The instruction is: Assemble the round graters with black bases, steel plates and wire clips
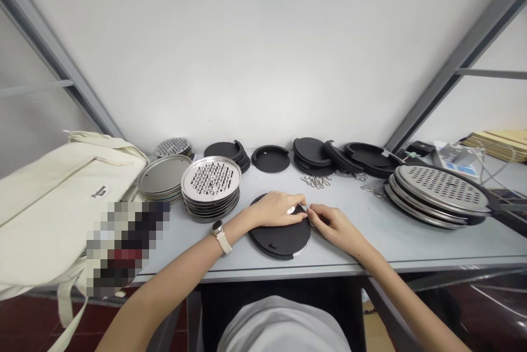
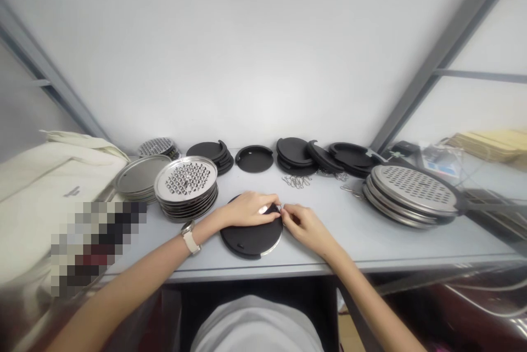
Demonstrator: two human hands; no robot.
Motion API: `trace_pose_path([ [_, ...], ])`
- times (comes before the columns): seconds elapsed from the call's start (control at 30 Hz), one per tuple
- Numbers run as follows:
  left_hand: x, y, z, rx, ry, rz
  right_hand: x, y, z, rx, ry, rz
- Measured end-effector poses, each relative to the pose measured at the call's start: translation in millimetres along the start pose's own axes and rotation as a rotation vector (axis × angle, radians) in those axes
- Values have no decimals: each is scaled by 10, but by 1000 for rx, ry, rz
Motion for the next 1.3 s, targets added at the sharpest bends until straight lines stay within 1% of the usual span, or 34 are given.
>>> trace_pose_path([
  [0.17,15,-1,-24,12,-15,13,14,5,15,21,-8,-16],
  [0.4,17,-6,-38,35,-18,6,-1,4,-20,0,-11,-9],
  [0.93,28,5,-54,43,-82,63,22,11,17,22,-41,-15],
  [1.3,12,10,-33,5,-106,36,30,-1,24,13,-15,-17],
])
Point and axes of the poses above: each hand's wrist, its own y-axis towards the middle knuckle, its own x-axis out of the palm, z = x × y, the point moved 5 cm from there along y, towards the middle knuckle, and after that the axes turned 15 degrees about x, right-handed, at the moved point
